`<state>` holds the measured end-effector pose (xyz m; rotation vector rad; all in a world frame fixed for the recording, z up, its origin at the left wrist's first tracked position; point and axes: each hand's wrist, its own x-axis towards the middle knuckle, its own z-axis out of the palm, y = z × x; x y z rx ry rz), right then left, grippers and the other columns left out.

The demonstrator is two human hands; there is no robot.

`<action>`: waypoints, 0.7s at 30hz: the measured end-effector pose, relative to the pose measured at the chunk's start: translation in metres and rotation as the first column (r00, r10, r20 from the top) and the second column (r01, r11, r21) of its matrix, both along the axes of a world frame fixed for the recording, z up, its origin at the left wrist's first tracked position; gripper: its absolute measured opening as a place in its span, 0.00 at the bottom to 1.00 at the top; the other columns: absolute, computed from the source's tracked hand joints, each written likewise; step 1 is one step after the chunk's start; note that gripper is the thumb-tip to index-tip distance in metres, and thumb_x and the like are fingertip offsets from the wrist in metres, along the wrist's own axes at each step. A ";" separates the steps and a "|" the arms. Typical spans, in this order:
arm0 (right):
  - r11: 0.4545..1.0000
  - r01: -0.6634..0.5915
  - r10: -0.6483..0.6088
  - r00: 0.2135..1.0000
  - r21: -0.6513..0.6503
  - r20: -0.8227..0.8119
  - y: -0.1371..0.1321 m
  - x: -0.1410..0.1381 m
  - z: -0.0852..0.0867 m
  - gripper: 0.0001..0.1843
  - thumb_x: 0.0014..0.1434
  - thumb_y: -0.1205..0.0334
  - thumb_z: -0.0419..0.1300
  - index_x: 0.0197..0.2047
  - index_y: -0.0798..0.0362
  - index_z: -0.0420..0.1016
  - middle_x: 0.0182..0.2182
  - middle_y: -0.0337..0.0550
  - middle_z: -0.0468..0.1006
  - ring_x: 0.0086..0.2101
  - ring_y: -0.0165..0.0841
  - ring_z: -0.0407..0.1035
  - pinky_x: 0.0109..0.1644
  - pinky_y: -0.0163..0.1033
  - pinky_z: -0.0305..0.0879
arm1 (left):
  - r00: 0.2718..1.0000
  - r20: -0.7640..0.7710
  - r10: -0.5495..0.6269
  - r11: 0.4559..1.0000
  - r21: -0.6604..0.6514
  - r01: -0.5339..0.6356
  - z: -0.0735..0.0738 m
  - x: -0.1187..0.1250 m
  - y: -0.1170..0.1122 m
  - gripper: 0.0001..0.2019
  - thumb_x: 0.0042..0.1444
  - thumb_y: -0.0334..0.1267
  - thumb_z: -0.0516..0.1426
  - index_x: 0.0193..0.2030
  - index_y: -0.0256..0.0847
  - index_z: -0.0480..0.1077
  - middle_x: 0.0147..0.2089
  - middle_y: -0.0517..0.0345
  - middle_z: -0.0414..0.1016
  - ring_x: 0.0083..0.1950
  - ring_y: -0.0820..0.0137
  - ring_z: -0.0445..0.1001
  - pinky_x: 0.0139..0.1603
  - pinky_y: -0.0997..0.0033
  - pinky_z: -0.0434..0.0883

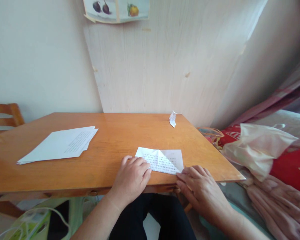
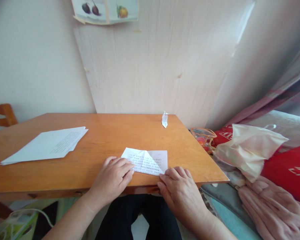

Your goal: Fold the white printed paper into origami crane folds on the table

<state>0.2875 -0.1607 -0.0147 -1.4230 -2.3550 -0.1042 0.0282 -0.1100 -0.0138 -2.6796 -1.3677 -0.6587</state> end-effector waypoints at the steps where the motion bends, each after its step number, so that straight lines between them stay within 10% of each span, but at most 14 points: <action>1: 1.000 -0.003 0.003 1.000 0.002 -0.002 -0.001 0.001 -0.001 0.12 0.69 0.58 0.54 0.49 0.46 0.78 0.40 0.46 0.78 0.40 0.42 0.69 0.45 0.49 0.63 | 1.000 0.004 0.006 1.000 0.004 -0.006 0.000 0.002 -0.001 0.11 0.68 0.40 0.52 0.48 0.47 0.75 0.45 0.55 0.77 0.49 0.60 0.72 0.56 0.50 0.61; 7: 0.999 0.031 -0.031 0.999 -0.014 -0.010 -0.002 -0.004 -0.002 0.12 0.68 0.58 0.55 0.49 0.47 0.78 0.40 0.47 0.77 0.41 0.43 0.69 0.46 0.50 0.63 | 1.000 0.004 -0.027 0.999 0.017 0.027 0.000 0.012 -0.013 0.20 0.64 0.54 0.55 0.59 0.52 0.72 0.60 0.52 0.72 0.61 0.53 0.65 0.64 0.42 0.55; 21: 0.998 -0.009 0.010 1.000 0.065 -0.017 0.000 0.004 -0.015 0.12 0.66 0.59 0.58 0.52 0.49 0.75 0.56 0.49 0.75 0.59 0.48 0.64 0.58 0.55 0.62 | 0.987 -0.062 0.150 0.987 0.073 -0.146 -0.004 -0.043 -0.014 0.14 0.67 0.48 0.52 0.52 0.53 0.76 0.58 0.57 0.76 0.59 0.54 0.68 0.62 0.37 0.54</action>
